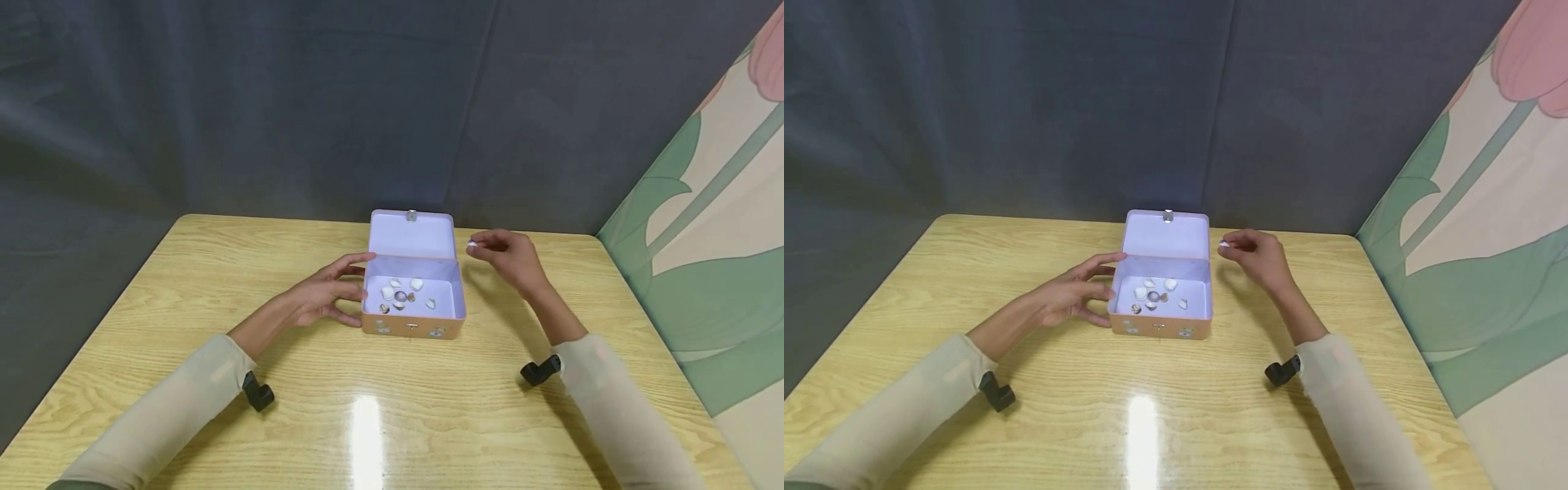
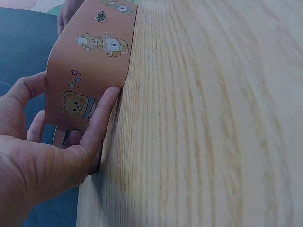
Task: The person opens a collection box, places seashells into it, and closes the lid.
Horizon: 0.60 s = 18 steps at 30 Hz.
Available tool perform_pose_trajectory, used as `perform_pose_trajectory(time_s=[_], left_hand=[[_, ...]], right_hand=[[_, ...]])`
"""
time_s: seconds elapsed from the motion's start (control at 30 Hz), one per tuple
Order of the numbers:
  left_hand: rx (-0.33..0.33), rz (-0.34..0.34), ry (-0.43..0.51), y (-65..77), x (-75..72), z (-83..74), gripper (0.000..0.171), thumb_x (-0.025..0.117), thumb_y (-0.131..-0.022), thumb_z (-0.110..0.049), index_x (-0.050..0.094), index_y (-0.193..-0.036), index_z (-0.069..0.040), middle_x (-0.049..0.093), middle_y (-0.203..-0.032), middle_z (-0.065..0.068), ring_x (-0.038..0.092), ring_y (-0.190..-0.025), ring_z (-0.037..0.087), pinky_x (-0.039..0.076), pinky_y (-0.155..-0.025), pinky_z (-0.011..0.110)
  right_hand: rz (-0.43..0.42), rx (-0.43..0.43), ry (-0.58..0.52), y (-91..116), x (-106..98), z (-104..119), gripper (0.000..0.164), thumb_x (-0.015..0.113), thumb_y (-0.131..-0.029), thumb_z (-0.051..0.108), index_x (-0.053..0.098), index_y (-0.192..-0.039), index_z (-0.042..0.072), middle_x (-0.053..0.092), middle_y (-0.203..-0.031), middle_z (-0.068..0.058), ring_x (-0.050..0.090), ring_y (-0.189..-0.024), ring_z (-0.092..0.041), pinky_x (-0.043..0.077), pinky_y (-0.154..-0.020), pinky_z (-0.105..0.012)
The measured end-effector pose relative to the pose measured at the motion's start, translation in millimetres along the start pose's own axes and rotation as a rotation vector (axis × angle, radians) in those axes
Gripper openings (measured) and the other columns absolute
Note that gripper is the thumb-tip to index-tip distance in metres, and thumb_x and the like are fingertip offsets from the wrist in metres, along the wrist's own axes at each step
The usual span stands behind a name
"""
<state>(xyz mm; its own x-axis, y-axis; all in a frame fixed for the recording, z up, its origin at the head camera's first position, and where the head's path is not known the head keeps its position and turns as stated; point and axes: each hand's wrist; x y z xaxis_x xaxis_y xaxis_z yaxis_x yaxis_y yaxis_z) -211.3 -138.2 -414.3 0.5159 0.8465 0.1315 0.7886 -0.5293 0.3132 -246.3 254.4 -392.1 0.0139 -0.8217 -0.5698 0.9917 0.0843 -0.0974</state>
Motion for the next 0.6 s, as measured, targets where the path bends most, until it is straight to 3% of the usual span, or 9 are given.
perform_pose_trajectory(time_s=[0.6], left_hand=[[0.002, 0.002, 0.0, 0.3, -0.6, -0.3, 0.08, 0.067, -0.109, -0.005, 0.036, -0.176, -0.036, 0.024, -0.181, 0.011, 0.06, -0.142, 0.042, 0.074, -0.088, 0.051]], right_hand=[[-0.016, -0.094, -0.123, 16, 23, 39, 0.029, 0.084, -0.102, 0.017, 0.083, -0.129, 0.005, 0.081, -0.125, -0.017, 0.074, -0.097, -0.008, 0.062, -0.083, -0.011]])
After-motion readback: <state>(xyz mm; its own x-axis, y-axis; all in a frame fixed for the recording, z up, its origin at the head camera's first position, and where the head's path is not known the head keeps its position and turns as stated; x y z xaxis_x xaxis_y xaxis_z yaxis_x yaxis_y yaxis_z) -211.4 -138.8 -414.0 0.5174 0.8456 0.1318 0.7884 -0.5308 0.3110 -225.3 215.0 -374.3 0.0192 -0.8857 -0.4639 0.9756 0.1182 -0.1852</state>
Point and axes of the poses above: each hand's wrist, its own y-axis away from the middle knuckle, its own x-axis out of the palm, z = x × y
